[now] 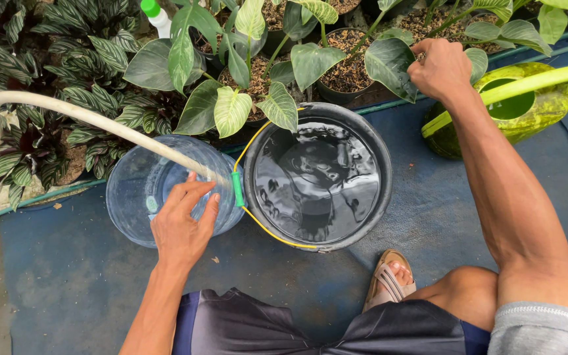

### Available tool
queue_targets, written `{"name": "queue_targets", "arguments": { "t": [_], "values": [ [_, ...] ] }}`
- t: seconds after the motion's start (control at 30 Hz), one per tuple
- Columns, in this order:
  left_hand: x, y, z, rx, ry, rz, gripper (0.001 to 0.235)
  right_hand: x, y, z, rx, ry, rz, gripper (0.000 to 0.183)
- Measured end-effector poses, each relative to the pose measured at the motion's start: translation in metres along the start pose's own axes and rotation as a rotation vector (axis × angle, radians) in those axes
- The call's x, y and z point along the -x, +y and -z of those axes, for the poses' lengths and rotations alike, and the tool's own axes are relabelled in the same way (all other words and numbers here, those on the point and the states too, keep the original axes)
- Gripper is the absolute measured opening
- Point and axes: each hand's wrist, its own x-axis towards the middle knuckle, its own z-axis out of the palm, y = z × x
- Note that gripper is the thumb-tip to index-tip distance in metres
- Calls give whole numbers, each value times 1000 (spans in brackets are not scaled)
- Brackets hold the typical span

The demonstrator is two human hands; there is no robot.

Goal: The person sits on the ground and uses a hose to fill a black bucket and a clear plastic jug with water. They briefly handle a small white cap and a green watering can, then continue filling the containers and adjust the hose.

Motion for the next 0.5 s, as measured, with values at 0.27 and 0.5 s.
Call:
{"name": "queue_targets", "arguments": {
  "t": [0.27,0.5],
  "values": [
    [0,3,2,-22,-3,11,15,6,-1,-1,26,-14,26,44],
    [1,2,2,-23,19,-2,17,8,-1,0,40,-24,4,45]
  ]
}}
